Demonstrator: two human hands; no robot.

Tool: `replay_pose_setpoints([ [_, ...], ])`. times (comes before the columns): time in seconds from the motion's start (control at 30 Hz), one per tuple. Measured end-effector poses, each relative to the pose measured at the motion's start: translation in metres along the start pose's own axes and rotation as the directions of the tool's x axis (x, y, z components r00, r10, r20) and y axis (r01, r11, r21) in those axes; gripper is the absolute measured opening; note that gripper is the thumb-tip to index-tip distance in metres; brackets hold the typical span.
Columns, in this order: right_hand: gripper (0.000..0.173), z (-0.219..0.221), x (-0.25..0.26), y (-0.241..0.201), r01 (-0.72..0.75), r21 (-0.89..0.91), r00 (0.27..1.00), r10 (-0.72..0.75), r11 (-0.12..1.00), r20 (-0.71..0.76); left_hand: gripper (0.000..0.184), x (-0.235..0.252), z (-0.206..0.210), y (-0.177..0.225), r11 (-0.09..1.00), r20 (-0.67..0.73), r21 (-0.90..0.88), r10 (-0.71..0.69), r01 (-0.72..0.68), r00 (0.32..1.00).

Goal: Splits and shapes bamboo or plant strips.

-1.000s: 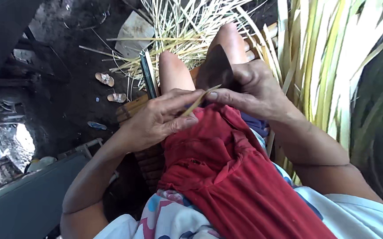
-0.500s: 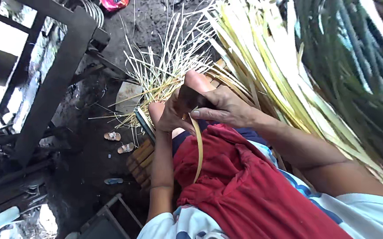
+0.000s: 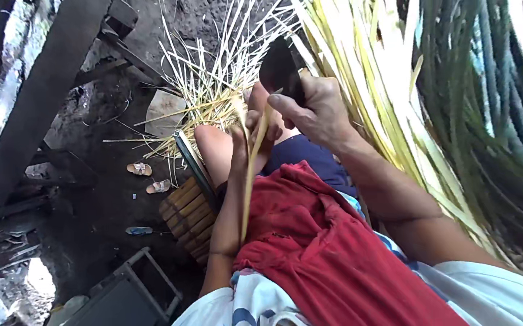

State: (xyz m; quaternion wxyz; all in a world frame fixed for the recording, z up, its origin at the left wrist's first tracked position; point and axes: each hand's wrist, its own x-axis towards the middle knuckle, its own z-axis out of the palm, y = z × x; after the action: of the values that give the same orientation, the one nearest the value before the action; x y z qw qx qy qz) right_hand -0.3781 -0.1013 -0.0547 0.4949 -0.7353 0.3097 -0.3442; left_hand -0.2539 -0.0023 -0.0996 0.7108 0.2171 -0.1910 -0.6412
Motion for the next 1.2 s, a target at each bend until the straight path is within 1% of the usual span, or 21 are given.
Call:
replay_pose_setpoints([
  [0.1,0.029,-0.003,0.001,-0.001,-0.015,-0.071,0.974,0.03,0.997,0.225,0.045,0.01,0.033,0.011,0.998,-0.377,0.028,-0.037,0.051,0.926],
  [0.17,0.031,0.003,-0.023,0.005,0.086,-0.077,0.941,-0.056,0.993,0.333,0.042,0.018,0.039,0.013,0.998,-0.489,-0.01,0.05,-0.063,0.871],
  [0.23,0.03,0.002,-0.047,0.019,0.177,-0.031,0.925,-0.155,0.984,0.348,0.048,0.026,0.036,0.012,0.98,-0.578,-0.057,0.125,-0.192,0.807],
  [0.3,0.027,-0.014,-0.054,0.009,0.158,0.072,0.926,-0.173,0.985,0.337,0.05,0.025,0.016,0.019,0.972,-0.677,-0.003,0.17,-0.234,0.716],
  [0.4,0.017,-0.043,-0.059,-0.003,0.148,0.226,0.921,-0.218,0.963,0.323,0.053,0.019,-0.044,0.035,0.926,-0.814,0.009,0.226,-0.377,0.536],
  [0.43,0.019,-0.043,-0.057,-0.003,0.192,0.202,0.917,-0.249,0.96,0.311,0.053,0.018,-0.051,0.036,0.915,-0.791,-0.013,0.238,-0.404,0.564],
  [0.47,0.024,-0.038,-0.053,-0.001,0.23,0.118,0.921,-0.255,0.966,0.294,0.053,0.016,-0.048,0.033,0.917,-0.715,-0.066,0.232,-0.393,0.66],
  [0.53,0.038,-0.025,-0.035,0.008,0.245,-0.06,0.949,-0.227,0.968,0.218,0.055,0.014,-0.012,0.025,0.966,-0.471,-0.147,0.12,-0.211,0.874],
  [0.57,0.036,-0.02,-0.021,0.016,0.223,-0.048,0.967,-0.214,0.974,0.14,0.056,0.008,0.007,0.02,0.986,-0.336,-0.14,0.043,-0.095,0.941],
  [0.63,0.022,-0.016,-0.002,0.022,0.198,-0.03,0.98,-0.197,0.98,0.036,0.047,-0.001,0.017,0.011,0.999,-0.179,-0.027,-0.036,0.032,0.983],
  [0.67,0.022,-0.012,-0.001,0.018,0.225,-0.058,0.973,-0.221,0.973,0.064,0.046,-0.001,0.018,0.013,0.999,-0.218,0.024,-0.031,0.037,0.975],
  [0.77,0.021,0.013,-0.033,0.007,0.409,-0.187,0.877,-0.329,0.893,0.35,0.047,0.012,-0.002,0.033,0.997,-0.381,0.016,0.074,-0.074,0.921],
  [0.83,0.028,0.011,-0.051,0.004,0.519,-0.118,0.77,-0.403,0.846,0.494,0.048,0.018,-0.044,0.054,0.969,-0.458,-0.015,0.214,-0.248,0.863],
  [0.87,0.033,-0.004,-0.063,-0.001,0.5,-0.023,0.732,-0.408,0.866,0.546,0.049,0.016,-0.071,0.065,0.935,-0.516,-0.025,0.291,-0.354,0.805],
  [0.93,0.036,-0.034,-0.079,-0.007,0.359,0.154,0.717,-0.378,0.921,0.586,0.047,0.008,-0.107,0.087,0.869,-0.722,0.037,0.364,-0.493,0.588],
  [0.97,0.038,-0.04,-0.078,-0.007,0.323,0.19,0.718,-0.37,0.927,0.59,0.046,0.005,-0.117,0.092,0.85,-0.778,0.053,0.364,-0.524,0.512],
  [1.0,0.039,-0.039,-0.073,-0.006,0.325,0.154,0.728,-0.351,0.933,0.589,0.046,0.002,-0.118,0.09,0.858,-0.781,0.046,0.35,-0.512,0.518],
  [1.07,0.041,-0.028,-0.049,0.003,0.349,-0.082,0.821,-0.262,0.934,0.507,0.051,-0.001,-0.095,0.071,0.926,-0.627,-0.09,0.233,-0.367,0.743],
  [1.1,0.038,-0.025,-0.032,0.009,0.291,-0.168,0.889,-0.202,0.942,0.411,0.054,-0.004,-0.078,0.058,0.955,-0.474,-0.17,0.139,-0.245,0.87],
  [1.13,0.034,-0.025,-0.016,0.015,0.191,-0.181,0.942,-0.128,0.965,0.309,0.054,-0.01,-0.053,0.045,0.984,-0.344,-0.137,0.062,-0.115,0.937],
  [1.2,0.022,-0.023,0.008,0.018,0.019,0.011,0.988,-0.02,1.0,0.151,0.05,-0.024,-0.023,0.029,0.997,-0.251,-0.055,-0.067,0.055,0.966],
])
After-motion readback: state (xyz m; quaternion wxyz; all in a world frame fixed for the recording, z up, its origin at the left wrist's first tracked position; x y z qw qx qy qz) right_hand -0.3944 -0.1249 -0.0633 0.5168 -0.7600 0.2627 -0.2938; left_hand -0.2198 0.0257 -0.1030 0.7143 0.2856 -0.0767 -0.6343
